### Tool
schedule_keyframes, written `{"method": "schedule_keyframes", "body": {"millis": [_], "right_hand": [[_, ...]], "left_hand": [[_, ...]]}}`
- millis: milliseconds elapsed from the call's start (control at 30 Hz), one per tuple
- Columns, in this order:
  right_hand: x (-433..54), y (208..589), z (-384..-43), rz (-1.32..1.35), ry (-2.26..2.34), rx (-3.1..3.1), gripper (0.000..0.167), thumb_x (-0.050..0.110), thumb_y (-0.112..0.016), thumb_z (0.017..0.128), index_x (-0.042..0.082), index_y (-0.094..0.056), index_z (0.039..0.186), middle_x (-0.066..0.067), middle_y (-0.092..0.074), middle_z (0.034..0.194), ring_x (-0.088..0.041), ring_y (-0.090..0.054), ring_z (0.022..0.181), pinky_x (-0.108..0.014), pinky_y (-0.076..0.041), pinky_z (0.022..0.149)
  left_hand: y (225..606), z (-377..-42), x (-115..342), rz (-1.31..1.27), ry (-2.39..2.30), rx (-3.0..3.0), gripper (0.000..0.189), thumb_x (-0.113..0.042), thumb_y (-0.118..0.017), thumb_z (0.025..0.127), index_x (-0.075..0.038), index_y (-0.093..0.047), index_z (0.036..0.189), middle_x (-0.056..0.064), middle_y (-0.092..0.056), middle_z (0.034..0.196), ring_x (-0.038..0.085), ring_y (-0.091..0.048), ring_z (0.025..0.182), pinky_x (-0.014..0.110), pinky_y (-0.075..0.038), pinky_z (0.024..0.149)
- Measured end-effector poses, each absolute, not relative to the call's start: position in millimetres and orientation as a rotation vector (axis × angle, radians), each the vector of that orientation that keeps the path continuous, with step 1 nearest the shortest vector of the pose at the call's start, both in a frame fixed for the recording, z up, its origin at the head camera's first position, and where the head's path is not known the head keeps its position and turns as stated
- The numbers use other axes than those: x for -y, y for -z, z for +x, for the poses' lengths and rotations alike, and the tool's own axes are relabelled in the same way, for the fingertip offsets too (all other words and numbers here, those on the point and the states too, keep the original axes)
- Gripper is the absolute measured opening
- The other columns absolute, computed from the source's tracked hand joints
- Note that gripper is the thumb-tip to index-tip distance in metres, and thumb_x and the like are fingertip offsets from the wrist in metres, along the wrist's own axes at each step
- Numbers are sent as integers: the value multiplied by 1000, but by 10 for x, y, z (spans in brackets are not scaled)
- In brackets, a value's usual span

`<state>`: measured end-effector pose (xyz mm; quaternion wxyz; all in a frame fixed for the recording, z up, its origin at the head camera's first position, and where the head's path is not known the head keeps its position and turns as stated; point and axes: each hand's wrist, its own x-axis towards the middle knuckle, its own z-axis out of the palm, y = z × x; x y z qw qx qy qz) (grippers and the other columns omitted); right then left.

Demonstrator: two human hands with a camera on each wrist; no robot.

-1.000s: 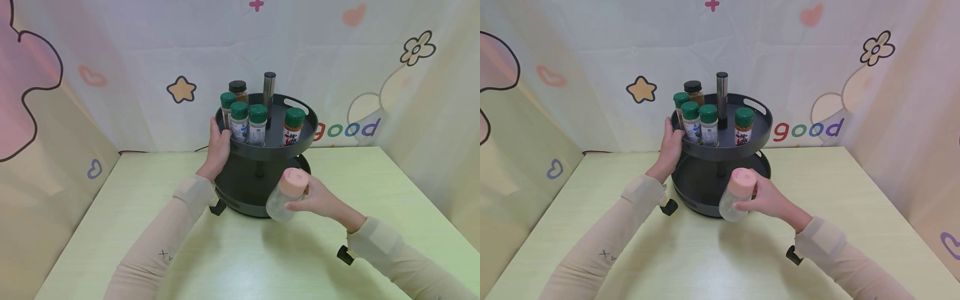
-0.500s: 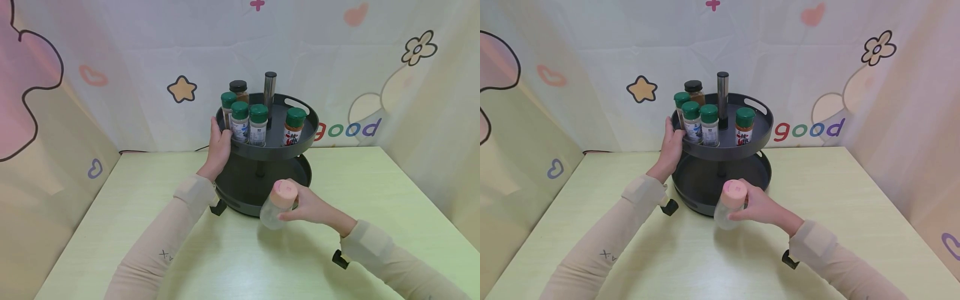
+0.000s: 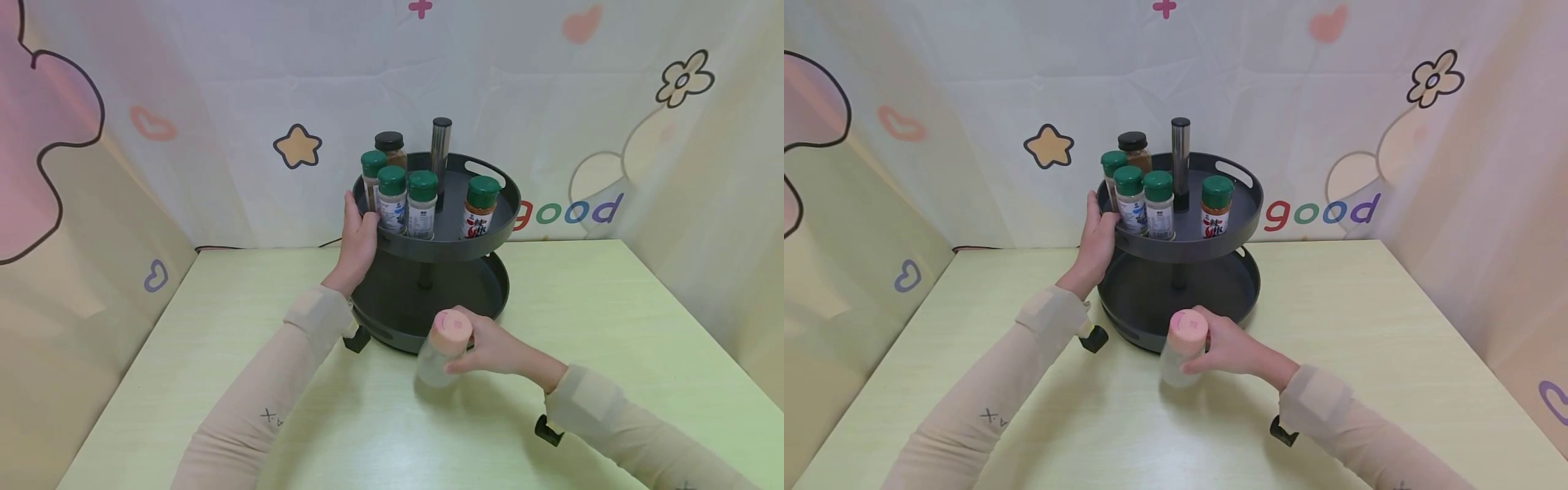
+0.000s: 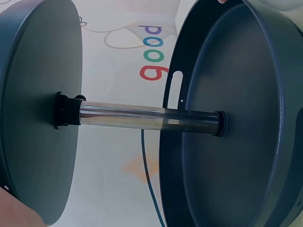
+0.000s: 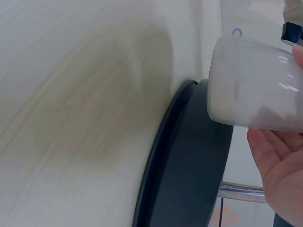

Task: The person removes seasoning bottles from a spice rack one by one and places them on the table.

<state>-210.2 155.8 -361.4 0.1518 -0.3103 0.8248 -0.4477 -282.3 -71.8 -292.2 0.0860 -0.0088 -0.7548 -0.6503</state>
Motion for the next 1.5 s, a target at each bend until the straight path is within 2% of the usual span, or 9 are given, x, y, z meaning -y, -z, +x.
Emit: {"method": "schedule_keyframes", "body": {"millis": [400, 767, 1233, 1500], "right_hand": [[-1499, 3728, -2111, -909, 1216, -2404, 61, 19, -76, 66, 6, -43, 115, -8, -56, 108, -22, -51, 98, -36, -44, 85], [-1473, 3741, -2062, -868, 1237, -2477, 59, 21, -78, 62, 11, -47, 111, -2, -57, 105, -19, -53, 96, -37, -44, 83], [-1459, 3812, -2017, -910, 1161, -2479, 59, 22, -78, 63, 3, -50, 111, -6, -60, 107, -18, -55, 97, -29, -46, 85], [-1460, 3854, -2014, -944, 1190, -2456, 61, 20, -78, 63, 1, -49, 113, -8, -60, 107, -20, -55, 99, -39, -46, 88]], "left_hand": [[2912, -2820, 711, -33, 1933, 2252, 67, -29, -31, 91, -23, 13, 141, -12, 13, 148, 8, 9, 136, 37, -1, 112], [2907, -2818, 710, -29, 1932, 2248, 66, -28, -31, 91, -24, 13, 141, -12, 12, 148, 7, 9, 136, 35, -1, 112], [2905, -2821, 706, -25, 1921, 2250, 66, -28, -31, 91, -23, 12, 141, -10, 11, 149, 8, 8, 137, 36, -2, 112], [2905, -2819, 708, -27, 1928, 2242, 66, -28, -31, 91, -23, 12, 141, -11, 11, 149, 8, 8, 137, 36, -2, 112]]}}
